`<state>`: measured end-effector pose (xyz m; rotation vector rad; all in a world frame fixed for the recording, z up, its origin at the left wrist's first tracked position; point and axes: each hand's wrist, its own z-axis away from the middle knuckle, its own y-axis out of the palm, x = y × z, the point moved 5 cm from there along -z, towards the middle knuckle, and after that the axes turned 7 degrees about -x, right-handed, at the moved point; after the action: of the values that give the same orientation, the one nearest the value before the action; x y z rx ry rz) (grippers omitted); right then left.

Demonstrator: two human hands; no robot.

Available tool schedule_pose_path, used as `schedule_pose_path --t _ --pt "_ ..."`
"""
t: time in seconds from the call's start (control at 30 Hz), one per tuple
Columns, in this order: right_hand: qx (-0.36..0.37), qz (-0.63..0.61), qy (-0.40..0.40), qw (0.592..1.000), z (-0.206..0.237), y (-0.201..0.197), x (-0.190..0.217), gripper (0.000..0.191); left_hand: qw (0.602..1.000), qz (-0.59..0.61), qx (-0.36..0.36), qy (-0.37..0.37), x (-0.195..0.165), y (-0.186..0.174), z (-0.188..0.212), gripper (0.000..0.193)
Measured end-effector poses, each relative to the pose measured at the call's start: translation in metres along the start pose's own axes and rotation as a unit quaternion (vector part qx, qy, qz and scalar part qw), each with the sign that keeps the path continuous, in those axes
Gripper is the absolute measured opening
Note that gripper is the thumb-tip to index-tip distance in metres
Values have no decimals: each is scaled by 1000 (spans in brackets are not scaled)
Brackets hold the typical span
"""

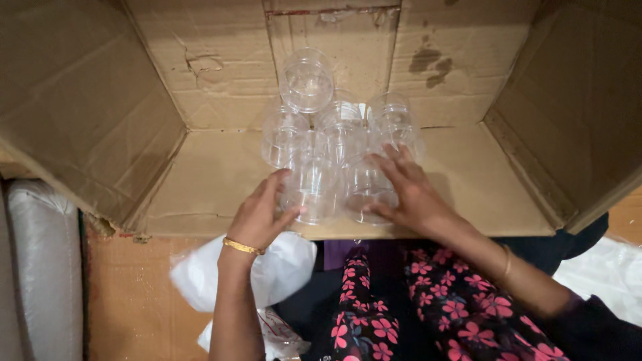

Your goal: The person sits on the floor in front of a large cardboard box of clear plastic cups and packs them into plastic bags by hand. They open each bag, place cups inside, set filled bags aside, and continue bagging the remaining cups one group at a time.

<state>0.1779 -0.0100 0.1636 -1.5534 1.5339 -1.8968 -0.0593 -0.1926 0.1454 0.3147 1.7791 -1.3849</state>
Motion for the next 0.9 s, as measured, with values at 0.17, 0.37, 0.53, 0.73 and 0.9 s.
schedule_pose_path --t 0.17,0.37,0.53,0.73,0.9 --pt "-2 -116 -17 993 -69 -28 -4 75 990 51 -2 -128 58 -35 -52 47" --pt "-55 33 -63 996 -208 21 -8 92 986 -119 34 -113 111 -1 -176 62" --pt "-110 -30 -111 987 -234 66 0 84 982 -62 0 -179 139 26 -163 58" --pt "-237 -163 -133 948 -150 -58 10 71 970 208 -46 -119 134 43 -152 52" --pt "-152 -220 -6 963 -21 -104 29 78 965 92 -215 -115 137 0 -134 33"
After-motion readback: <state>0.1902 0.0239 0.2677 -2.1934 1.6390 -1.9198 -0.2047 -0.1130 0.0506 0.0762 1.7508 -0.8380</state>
